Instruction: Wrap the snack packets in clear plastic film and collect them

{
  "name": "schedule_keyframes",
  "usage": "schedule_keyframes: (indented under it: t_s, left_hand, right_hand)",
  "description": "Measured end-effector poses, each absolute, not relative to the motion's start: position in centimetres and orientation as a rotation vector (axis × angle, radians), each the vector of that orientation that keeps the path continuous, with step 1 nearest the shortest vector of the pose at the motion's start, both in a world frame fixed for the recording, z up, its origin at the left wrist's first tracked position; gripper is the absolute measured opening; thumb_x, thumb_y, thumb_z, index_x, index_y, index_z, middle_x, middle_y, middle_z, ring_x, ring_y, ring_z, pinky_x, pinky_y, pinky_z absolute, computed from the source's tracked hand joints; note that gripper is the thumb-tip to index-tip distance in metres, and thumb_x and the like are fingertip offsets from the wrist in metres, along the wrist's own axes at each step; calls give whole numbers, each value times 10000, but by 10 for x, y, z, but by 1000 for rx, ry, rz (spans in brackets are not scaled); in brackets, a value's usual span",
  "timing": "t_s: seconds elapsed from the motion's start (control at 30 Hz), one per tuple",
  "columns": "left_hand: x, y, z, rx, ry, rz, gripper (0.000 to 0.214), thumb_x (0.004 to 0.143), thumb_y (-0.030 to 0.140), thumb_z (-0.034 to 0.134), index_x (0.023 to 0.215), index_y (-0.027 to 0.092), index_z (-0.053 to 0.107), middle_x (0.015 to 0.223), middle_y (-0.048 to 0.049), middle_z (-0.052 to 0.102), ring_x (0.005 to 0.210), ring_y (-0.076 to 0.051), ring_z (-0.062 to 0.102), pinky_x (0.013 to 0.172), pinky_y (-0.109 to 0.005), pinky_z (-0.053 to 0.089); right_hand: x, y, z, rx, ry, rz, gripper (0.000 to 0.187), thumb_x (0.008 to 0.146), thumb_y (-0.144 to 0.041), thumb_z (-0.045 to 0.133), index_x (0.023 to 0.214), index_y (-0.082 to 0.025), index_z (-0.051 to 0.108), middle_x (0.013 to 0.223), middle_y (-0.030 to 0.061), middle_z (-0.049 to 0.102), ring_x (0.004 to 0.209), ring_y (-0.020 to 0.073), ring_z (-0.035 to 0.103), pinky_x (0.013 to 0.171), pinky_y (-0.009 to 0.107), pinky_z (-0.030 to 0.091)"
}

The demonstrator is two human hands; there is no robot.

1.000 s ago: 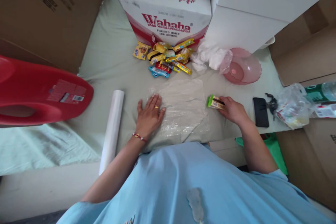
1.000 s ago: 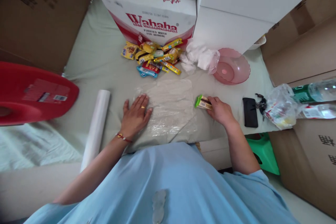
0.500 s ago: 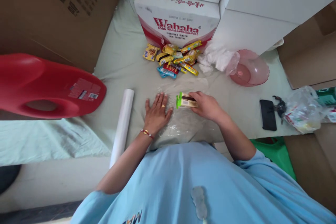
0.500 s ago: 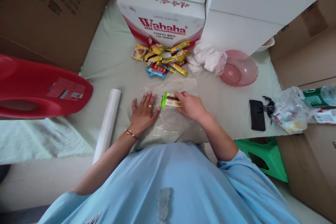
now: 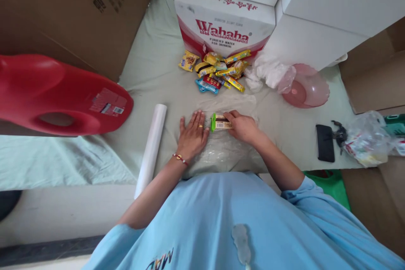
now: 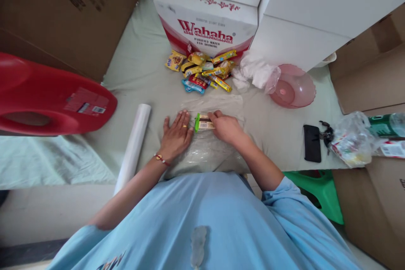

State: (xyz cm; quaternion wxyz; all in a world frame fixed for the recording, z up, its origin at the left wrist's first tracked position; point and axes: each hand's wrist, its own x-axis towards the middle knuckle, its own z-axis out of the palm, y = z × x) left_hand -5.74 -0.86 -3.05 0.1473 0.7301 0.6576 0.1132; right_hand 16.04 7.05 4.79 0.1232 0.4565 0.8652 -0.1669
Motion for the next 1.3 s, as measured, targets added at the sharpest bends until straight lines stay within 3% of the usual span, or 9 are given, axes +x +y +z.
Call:
schedule_keyframes:
  t_s: [0.43,0.6,1.07,1.2,1.3]
  left_hand:
    - [-55,-9,-31,2096,1907,346,656,1091,382,252,1704,151,263,1765,-142,280,1648,-292,266,1334,-638,7]
    - [-54,-9,-29,2097,1916,333,654,1093,398,257,1696,148,290,1764,-141,281,1644,-296,277,1334,-640,22]
    - [-55,-10,-32,2116,1927,322,652,1093,398,258,1699,158,286,1766,-130,277,1644,-286,275,1337,-628,24]
    - [-55,-9,-30,2102,1920,314,651,1093,413,256,1696,171,294,1770,-125,274,1648,-284,265,1338,-631,37]
    - [-63,-6,-32,2074,1884,311,661,1090,463,280,1690,186,314,1781,-131,242,1651,-300,255,1335,-643,72]
  right_hand:
    - [162,74,47,1408,2491,-489,594,959,-283,625,1535,-245,488,1425,133,621,1081,282,717,865,363,553]
    - [160,71,45,1370,2522,-519,610,946,-326,681,1521,-238,498,1561,133,521,1138,285,708,893,366,557]
    - [148,70,51,1304,2523,-475,481,988,-284,583,1460,-208,530,1431,148,620,1094,301,722,905,387,552]
    - [151,71,46,1306,2524,-527,559,983,-293,603,1527,-221,493,1524,156,568,1142,308,712,953,414,558]
    - [168,69,40,1338,2635,-653,698,945,-313,695,1590,-246,436,1659,135,439,1274,298,659,1007,400,553]
